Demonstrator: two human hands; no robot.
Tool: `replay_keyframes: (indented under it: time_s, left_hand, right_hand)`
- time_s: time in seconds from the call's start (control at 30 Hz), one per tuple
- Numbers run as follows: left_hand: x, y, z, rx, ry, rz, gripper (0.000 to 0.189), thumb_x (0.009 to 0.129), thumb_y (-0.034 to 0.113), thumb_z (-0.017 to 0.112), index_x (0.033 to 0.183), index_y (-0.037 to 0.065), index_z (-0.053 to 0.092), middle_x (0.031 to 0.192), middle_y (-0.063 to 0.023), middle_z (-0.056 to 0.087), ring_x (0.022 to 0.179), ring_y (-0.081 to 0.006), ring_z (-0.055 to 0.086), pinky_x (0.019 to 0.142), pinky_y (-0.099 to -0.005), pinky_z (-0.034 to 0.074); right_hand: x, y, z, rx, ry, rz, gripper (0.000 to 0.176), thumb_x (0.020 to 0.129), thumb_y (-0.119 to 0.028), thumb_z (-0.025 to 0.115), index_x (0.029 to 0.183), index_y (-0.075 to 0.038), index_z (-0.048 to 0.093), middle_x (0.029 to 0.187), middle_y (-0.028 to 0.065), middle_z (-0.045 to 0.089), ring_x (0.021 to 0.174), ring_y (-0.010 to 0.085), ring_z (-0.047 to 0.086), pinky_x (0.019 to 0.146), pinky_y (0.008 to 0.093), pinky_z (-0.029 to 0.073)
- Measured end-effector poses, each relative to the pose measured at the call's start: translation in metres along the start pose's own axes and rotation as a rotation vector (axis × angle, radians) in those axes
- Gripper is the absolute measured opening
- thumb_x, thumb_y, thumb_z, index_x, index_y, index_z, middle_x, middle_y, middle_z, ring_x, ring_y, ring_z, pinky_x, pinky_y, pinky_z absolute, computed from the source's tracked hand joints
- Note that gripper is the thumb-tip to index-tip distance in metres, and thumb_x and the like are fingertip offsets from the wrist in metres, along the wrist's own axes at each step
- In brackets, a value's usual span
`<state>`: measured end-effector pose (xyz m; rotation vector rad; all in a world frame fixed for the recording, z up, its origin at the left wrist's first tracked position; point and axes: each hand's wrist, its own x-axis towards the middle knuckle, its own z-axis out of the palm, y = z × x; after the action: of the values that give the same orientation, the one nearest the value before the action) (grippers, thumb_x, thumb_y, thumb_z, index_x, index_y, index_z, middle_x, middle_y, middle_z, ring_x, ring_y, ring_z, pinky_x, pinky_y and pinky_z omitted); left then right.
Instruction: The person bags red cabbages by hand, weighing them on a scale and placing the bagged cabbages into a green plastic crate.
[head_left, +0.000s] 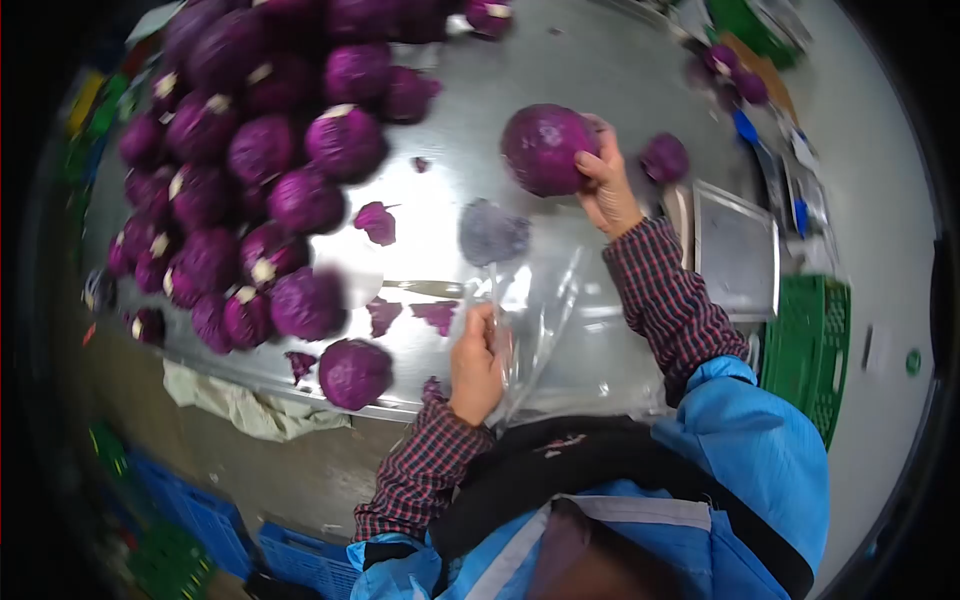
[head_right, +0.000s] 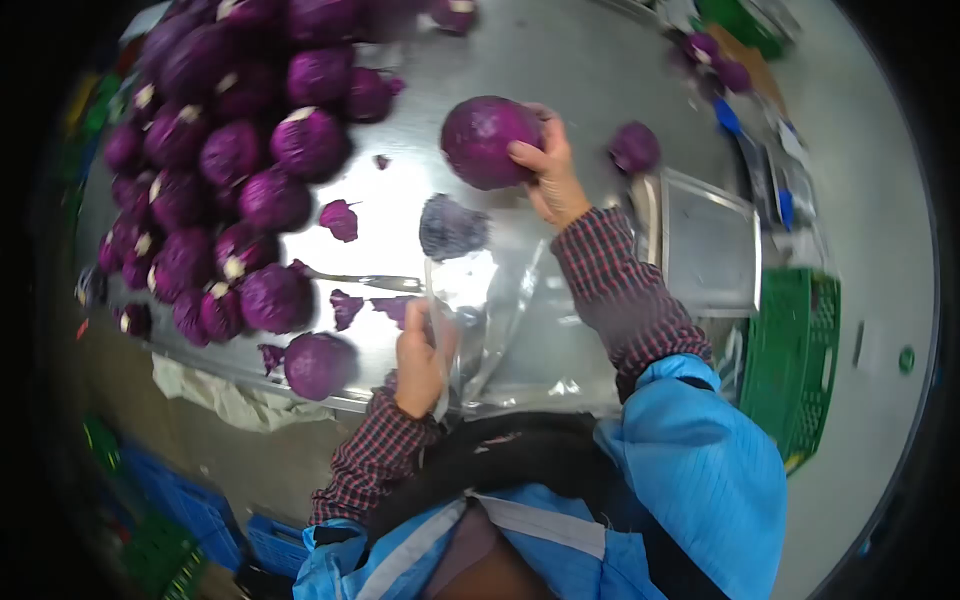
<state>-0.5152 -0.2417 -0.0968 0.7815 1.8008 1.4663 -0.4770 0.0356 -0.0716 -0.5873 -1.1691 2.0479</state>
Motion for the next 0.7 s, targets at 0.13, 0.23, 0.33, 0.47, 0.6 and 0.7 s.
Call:
replay_keyframes:
  time_s: [0.13,0.23,0.33,0.47,0.6,0.7]
  left_hand:
    - [0.02,0.04,0.042,0.212,-0.268,0.073,0.032,0.084,0.002,0.057,0.115,0.006,0.05,0.068,-0.0106,0.051,0.061,-0.0272,0.055,0.059,-0.0373,0.044]
    - [0.03,0.057,0.086,0.237,-0.38,0.117,0.032,0.084,0.003,0.056,0.115,0.006,0.05,0.068,-0.0106,0.052,0.062,-0.0283,0.056,0.06,-0.0386,0.044]
    - [0.035,0.055,0.128,0.264,-0.454,0.183,0.033,0.084,0.003,0.056,0.116,0.006,0.05,0.068,-0.0111,0.053,0.062,-0.0289,0.057,0.06,-0.0393,0.045]
    - [0.037,0.057,0.171,0.33,-0.508,0.173,0.034,0.084,0.003,0.056,0.117,0.006,0.049,0.068,-0.0117,0.054,0.061,-0.0289,0.057,0.059,-0.039,0.045]
    - [0.03,0.058,0.203,0.367,-0.505,0.136,0.035,0.083,0.002,0.057,0.118,0.005,0.048,0.069,-0.011,0.056,0.06,-0.0253,0.057,0.058,-0.0368,0.045]
    - [0.024,0.046,0.218,0.264,-0.498,0.28,0.037,0.083,0.002,0.058,0.119,0.005,0.048,0.07,-0.0102,0.056,0.061,-0.0208,0.057,0.057,-0.0345,0.046]
  right_hand:
    - [-0.069,-0.079,-0.112,-0.235,0.169,-0.258,0.072,0.07,-0.012,0.078,0.128,-0.01,0.036,0.12,0.01,0.049,0.114,0.0232,0.05,0.101,0.038,0.043]
    - [-0.112,-0.117,-0.172,-0.57,0.392,-0.42,0.078,0.064,-0.015,0.084,0.126,-0.01,0.038,0.12,0.0099,0.048,0.112,0.0241,0.051,0.099,0.0382,0.043]
    - [-0.143,-0.119,-0.231,-0.925,0.623,-0.469,0.085,0.059,-0.018,0.089,0.125,-0.009,0.038,0.12,0.0111,0.048,0.11,0.0232,0.052,0.095,0.0358,0.045]
    - [-0.176,-0.12,-0.263,-0.68,0.589,-0.457,0.086,0.059,-0.022,0.089,0.126,-0.008,0.037,0.125,0.0124,0.044,0.117,0.0257,0.047,0.1,0.038,0.04]
    - [-0.215,-0.162,-0.208,-1.359,0.289,-0.589,0.106,0.056,-0.031,0.088,0.14,-0.004,0.028,0.136,0.015,0.04,0.127,0.0285,0.038,0.109,0.0417,0.028]
    - [-0.235,-0.168,-0.147,-1.568,-0.612,-0.544,0.07,0.063,-0.024,0.08,0.126,-0.012,0.051,0.125,0.0073,0.051,0.117,0.0276,0.047,0.107,0.0406,0.032]
